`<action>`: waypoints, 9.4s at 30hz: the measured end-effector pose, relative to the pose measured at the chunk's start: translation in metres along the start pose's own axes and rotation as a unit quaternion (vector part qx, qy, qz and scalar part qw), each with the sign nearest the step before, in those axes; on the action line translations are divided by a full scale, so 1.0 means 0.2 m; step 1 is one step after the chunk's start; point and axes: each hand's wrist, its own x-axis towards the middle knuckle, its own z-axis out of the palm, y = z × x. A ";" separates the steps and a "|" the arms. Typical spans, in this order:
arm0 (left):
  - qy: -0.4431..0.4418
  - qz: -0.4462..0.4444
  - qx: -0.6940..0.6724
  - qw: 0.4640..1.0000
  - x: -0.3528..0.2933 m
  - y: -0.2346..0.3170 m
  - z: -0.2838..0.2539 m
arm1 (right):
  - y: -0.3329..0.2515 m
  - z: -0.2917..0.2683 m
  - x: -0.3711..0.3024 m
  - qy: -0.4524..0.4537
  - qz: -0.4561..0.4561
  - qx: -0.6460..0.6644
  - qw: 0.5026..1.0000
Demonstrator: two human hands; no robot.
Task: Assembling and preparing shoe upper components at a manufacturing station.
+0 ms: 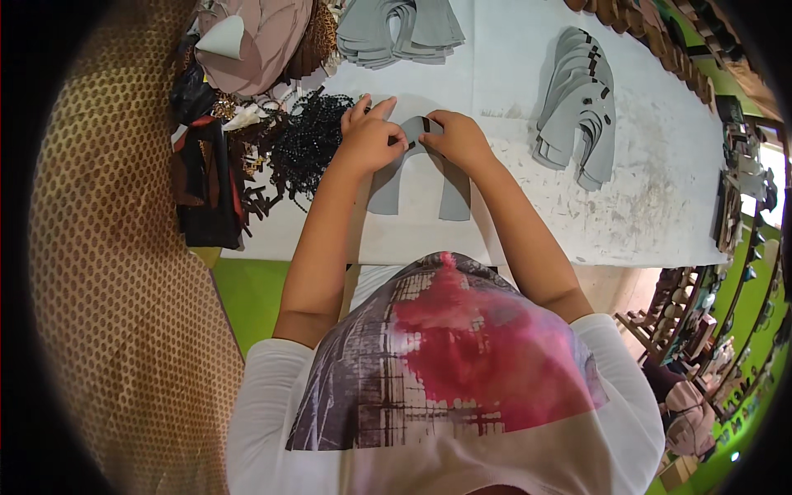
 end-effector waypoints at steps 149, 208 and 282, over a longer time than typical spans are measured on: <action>0.154 -0.166 0.003 0.974 -0.08 0.17 0.12 | 0.04 0.02 0.00 -0.021 -0.017 -0.027 0.999; 0.209 -0.114 0.099 0.966 -0.19 0.15 0.30 | 0.02 -0.02 0.14 -0.070 -0.070 -0.113 0.989; 0.173 -0.051 0.107 0.978 -0.33 0.17 0.23 | 0.08 -0.02 0.12 -0.058 -0.112 -0.063 0.990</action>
